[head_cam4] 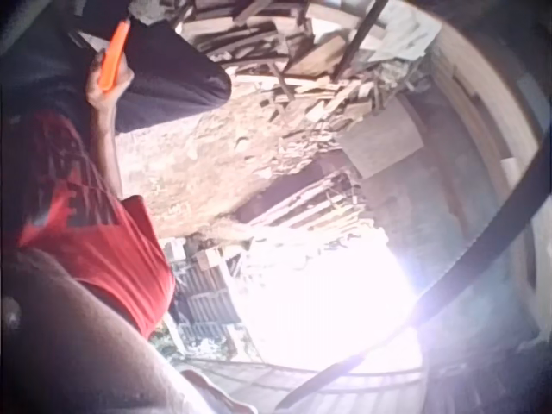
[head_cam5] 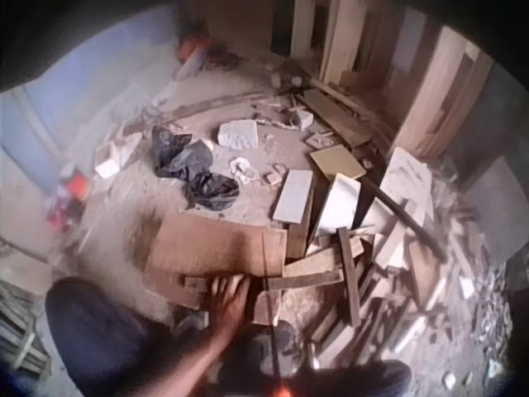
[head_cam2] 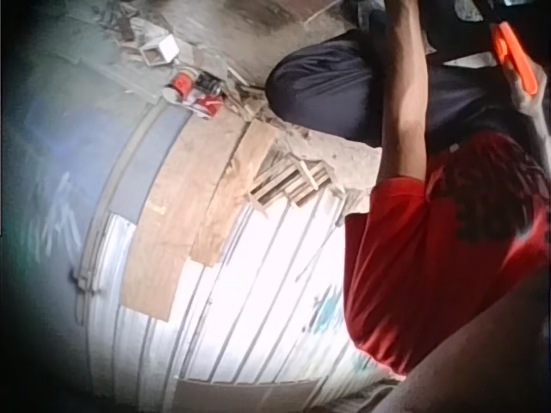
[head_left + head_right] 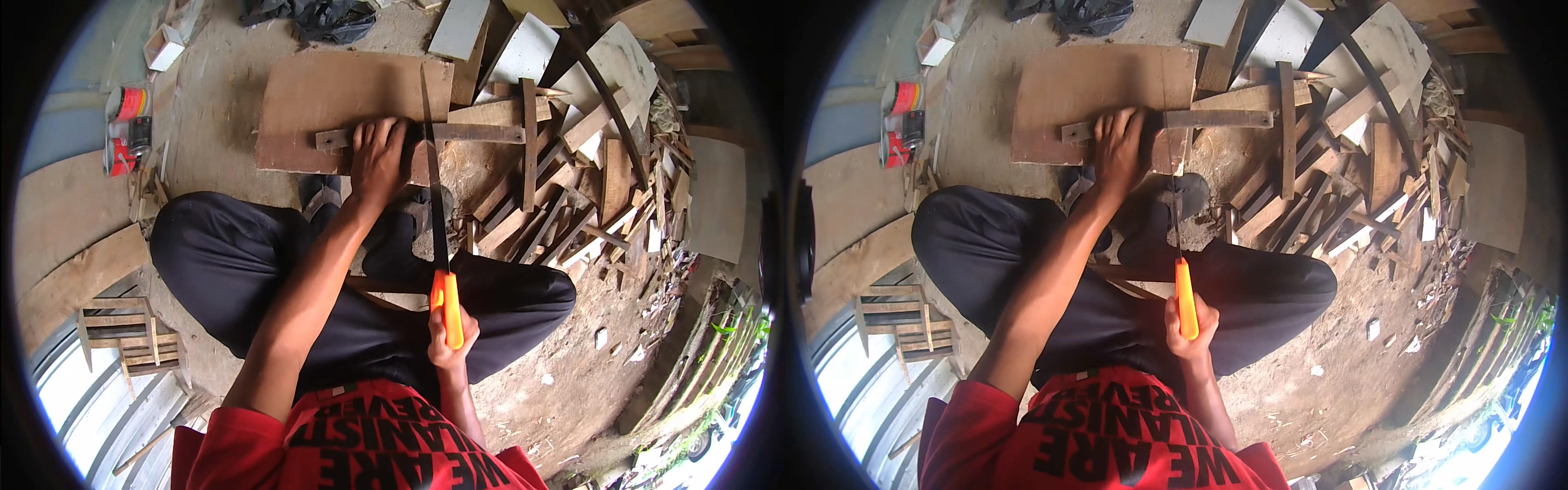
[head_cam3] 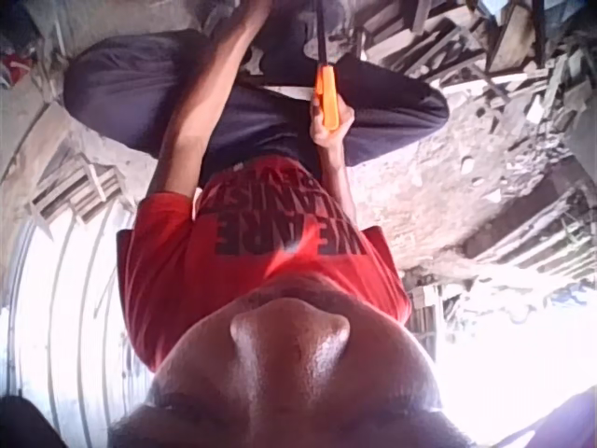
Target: The person sits on the floor and uses a hand saw to cut a small piece of wood. They position the wood, saw through it, and then inspect the cut piece.
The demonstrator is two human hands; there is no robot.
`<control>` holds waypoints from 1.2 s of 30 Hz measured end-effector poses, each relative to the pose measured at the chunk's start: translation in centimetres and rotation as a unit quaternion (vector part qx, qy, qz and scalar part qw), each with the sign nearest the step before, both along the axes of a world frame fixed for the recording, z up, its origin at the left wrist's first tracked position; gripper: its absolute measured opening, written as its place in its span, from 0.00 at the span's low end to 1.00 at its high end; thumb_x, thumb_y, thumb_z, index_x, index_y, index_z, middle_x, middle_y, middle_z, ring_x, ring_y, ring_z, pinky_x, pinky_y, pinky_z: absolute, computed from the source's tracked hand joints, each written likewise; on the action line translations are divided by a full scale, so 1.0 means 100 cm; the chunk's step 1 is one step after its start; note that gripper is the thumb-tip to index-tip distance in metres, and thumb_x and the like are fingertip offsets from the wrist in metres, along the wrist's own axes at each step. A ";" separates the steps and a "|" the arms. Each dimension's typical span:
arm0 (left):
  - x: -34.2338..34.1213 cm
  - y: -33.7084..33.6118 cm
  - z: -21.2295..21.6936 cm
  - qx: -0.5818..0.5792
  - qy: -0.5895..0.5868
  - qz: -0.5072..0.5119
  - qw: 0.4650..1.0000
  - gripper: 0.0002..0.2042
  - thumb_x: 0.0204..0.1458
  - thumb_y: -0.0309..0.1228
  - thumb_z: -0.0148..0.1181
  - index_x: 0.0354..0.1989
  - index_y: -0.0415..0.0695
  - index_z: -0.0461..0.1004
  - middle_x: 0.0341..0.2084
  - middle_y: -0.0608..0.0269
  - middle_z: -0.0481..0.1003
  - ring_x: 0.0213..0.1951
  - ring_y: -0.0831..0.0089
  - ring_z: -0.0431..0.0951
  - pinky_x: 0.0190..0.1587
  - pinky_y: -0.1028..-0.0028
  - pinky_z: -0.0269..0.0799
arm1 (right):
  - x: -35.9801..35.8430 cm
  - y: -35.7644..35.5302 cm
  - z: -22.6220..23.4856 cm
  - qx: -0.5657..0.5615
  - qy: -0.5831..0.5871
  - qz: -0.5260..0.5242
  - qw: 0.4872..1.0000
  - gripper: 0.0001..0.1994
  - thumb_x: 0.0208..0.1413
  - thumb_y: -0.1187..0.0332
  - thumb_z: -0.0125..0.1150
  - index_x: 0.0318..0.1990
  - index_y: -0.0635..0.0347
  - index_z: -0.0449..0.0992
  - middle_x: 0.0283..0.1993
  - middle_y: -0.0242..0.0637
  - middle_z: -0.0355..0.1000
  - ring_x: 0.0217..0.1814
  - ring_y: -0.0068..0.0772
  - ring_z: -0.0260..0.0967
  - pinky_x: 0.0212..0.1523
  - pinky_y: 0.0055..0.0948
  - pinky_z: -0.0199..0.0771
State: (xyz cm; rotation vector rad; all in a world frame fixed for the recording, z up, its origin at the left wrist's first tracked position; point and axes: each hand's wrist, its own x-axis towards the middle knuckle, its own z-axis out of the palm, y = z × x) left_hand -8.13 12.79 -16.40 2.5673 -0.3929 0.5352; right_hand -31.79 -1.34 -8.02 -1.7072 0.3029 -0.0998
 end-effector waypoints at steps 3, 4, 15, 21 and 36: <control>0.000 0.002 0.000 -0.006 0.003 -0.009 1.000 0.18 0.54 0.36 0.60 0.50 0.40 0.71 0.43 0.55 0.70 0.45 0.55 0.70 0.55 0.56 0.59 | 0.011 0.000 0.005 0.005 0.026 0.000 1.000 0.07 0.53 0.75 0.59 0.25 0.65 0.69 0.15 0.26 0.61 0.17 0.13 0.59 0.17 0.20 0.58; 0.002 0.003 -0.002 -0.006 0.007 -0.014 1.000 0.18 0.54 0.35 0.60 0.50 0.40 0.72 0.43 0.55 0.70 0.45 0.55 0.70 0.55 0.56 0.59 | 0.020 0.000 0.002 0.038 0.025 0.003 0.999 0.08 0.53 0.75 0.59 0.24 0.64 0.68 0.15 0.26 0.61 0.17 0.12 0.58 0.17 0.19 0.57; 0.002 0.002 -0.006 -0.010 0.004 -0.016 1.000 0.17 0.54 0.39 0.58 0.49 0.42 0.72 0.43 0.56 0.70 0.46 0.57 0.70 0.55 0.58 0.59 | 0.043 0.002 -0.001 0.053 0.051 0.003 0.997 0.09 0.56 0.73 0.58 0.26 0.66 0.68 0.17 0.26 0.64 0.19 0.11 0.61 0.19 0.17 0.60; 0.000 0.003 -0.004 0.005 0.000 -0.004 1.000 0.17 0.55 0.40 0.58 0.49 0.43 0.73 0.42 0.57 0.70 0.45 0.57 0.70 0.55 0.59 0.59 | -0.007 -0.011 0.004 0.002 0.024 0.036 0.999 0.07 0.53 0.73 0.57 0.26 0.66 0.69 0.16 0.27 0.64 0.17 0.15 0.63 0.18 0.17 0.62; -0.001 0.003 -0.004 0.002 0.008 0.004 1.000 0.18 0.54 0.40 0.59 0.48 0.43 0.72 0.41 0.57 0.70 0.45 0.57 0.70 0.56 0.59 0.59 | 0.010 -0.003 -0.009 -0.020 -0.007 0.034 0.999 0.08 0.52 0.70 0.57 0.25 0.64 0.70 0.16 0.31 0.63 0.16 0.19 0.61 0.19 0.22 0.62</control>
